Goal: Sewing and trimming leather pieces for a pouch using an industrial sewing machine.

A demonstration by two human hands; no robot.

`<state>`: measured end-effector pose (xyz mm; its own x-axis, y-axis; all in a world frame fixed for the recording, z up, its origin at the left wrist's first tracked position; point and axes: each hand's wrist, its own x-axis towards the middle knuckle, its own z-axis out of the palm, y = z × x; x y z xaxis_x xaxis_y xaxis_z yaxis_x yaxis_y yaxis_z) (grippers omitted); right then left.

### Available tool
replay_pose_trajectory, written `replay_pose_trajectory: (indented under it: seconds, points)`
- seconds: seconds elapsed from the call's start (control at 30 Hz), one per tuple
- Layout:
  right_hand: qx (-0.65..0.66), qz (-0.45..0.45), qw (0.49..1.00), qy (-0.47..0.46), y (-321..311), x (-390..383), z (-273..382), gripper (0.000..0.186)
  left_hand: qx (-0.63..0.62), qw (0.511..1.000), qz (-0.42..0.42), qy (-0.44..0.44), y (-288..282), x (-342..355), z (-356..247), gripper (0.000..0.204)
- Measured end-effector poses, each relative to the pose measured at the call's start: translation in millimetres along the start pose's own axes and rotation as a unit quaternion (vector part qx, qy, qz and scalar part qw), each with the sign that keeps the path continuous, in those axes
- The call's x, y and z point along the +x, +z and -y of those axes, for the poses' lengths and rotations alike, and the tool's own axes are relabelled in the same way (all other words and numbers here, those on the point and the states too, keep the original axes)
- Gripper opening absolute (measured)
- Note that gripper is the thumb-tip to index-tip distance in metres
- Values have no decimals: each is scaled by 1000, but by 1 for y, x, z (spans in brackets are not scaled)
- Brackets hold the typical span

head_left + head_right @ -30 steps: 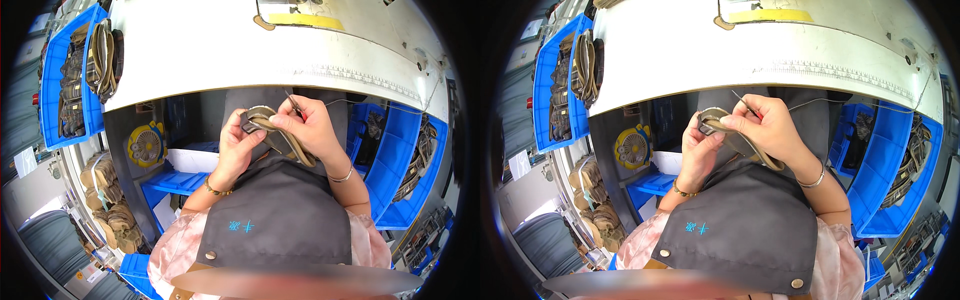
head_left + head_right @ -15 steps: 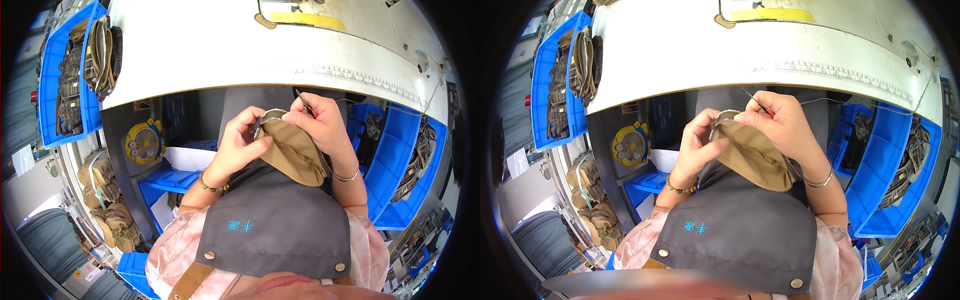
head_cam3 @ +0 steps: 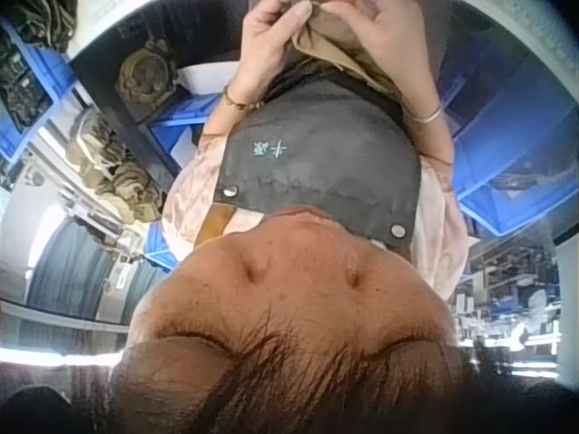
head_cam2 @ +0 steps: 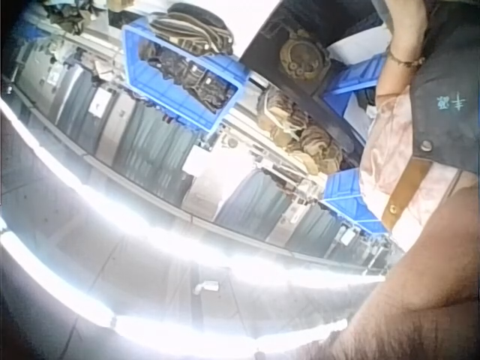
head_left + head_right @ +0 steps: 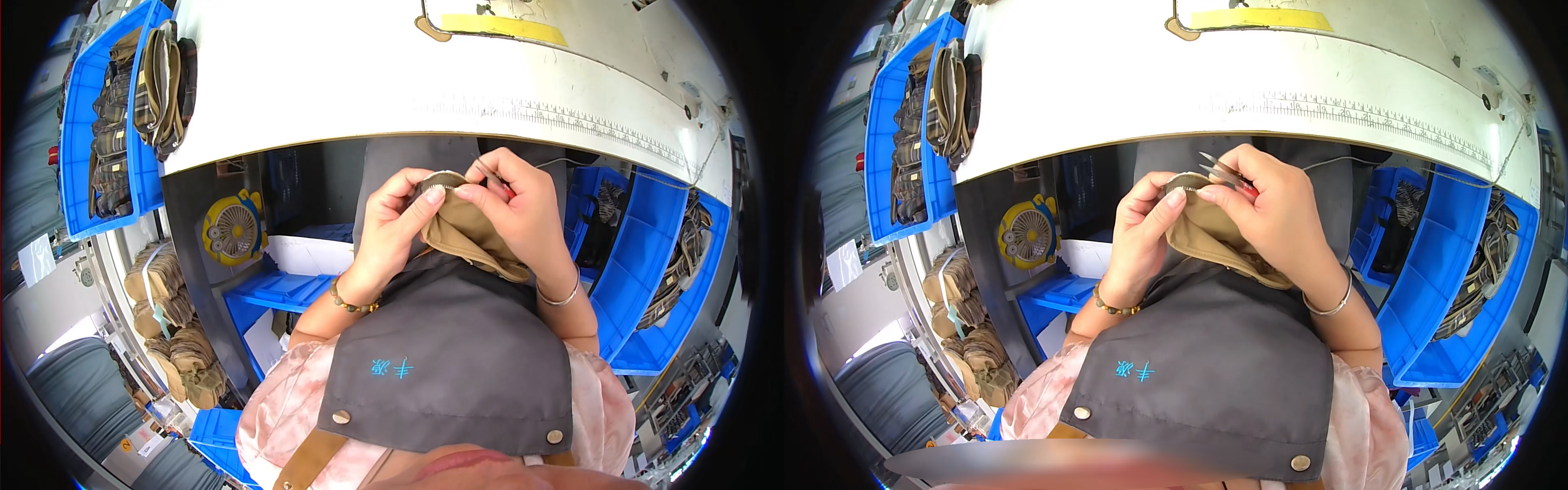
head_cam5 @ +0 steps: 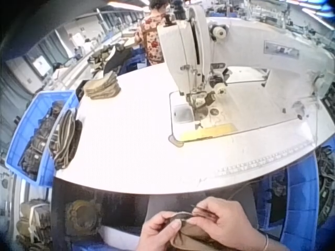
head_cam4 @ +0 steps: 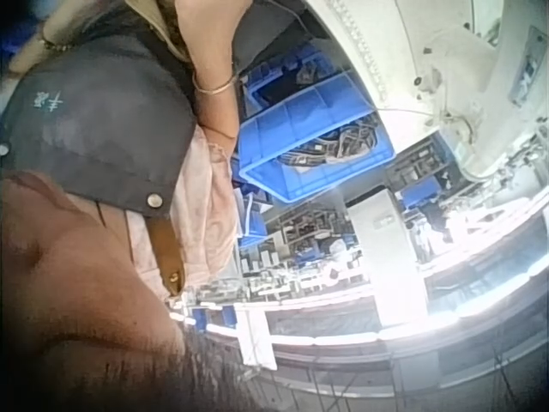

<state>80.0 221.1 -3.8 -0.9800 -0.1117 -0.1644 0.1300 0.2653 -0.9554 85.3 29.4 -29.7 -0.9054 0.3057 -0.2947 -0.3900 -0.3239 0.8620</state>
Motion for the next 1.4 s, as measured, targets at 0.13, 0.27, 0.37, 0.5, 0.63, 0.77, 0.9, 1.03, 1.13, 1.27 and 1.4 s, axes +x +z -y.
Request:
replay_pose_trajectory:
  seconds: [0.13, 0.27, 0.37, 0.5, 0.63, 0.77, 0.9, 1.03, 1.13, 1.27, 1.4]
  points:
    - [-29, -104, 991, -78, 11, -4, 6, 22, 15, 1000, -12, 21, 4, 1, 2, 14]
    - [-55, -54, 994, -76, 4, -1, 15, 17, 108, 994, 11, 18, 6, -3, -2, 10]
    - [-99, -20, 988, -117, 4, 6, 1, 13, 128, 991, 7, 30, 8, -2, -1, 9]
    - [-178, -136, 969, -105, -1, 13, -3, 10, 125, 992, -9, 35, 14, -3, -2, 8]
    - [-208, -193, 953, -105, -9, 8, -5, 15, 97, 995, -6, -31, 6, -4, -5, 8]
    - [-129, -215, 958, -142, -2, -3, 4, 24, 91, 996, -13, -16, 6, -2, -5, 8]
    - [-194, -146, 957, -159, 3, -15, 12, 26, 85, 996, -25, 14, 11, -1, -8, 10]
    - [-258, -143, 940, -175, 8, -23, 10, 29, 98, 993, -23, 55, 7, 0, -3, 12]
    - [-271, -145, 935, -177, 10, -24, 10, 27, 88, 994, -30, 63, 8, 0, -3, 12]
    - [-283, -149, 930, -179, 10, -23, 11, 28, 97, 992, -32, 73, 7, 0, -2, 12]
    - [-292, -150, 926, -188, 10, -22, 10, 28, 115, 989, -37, 84, 7, 0, -2, 11]
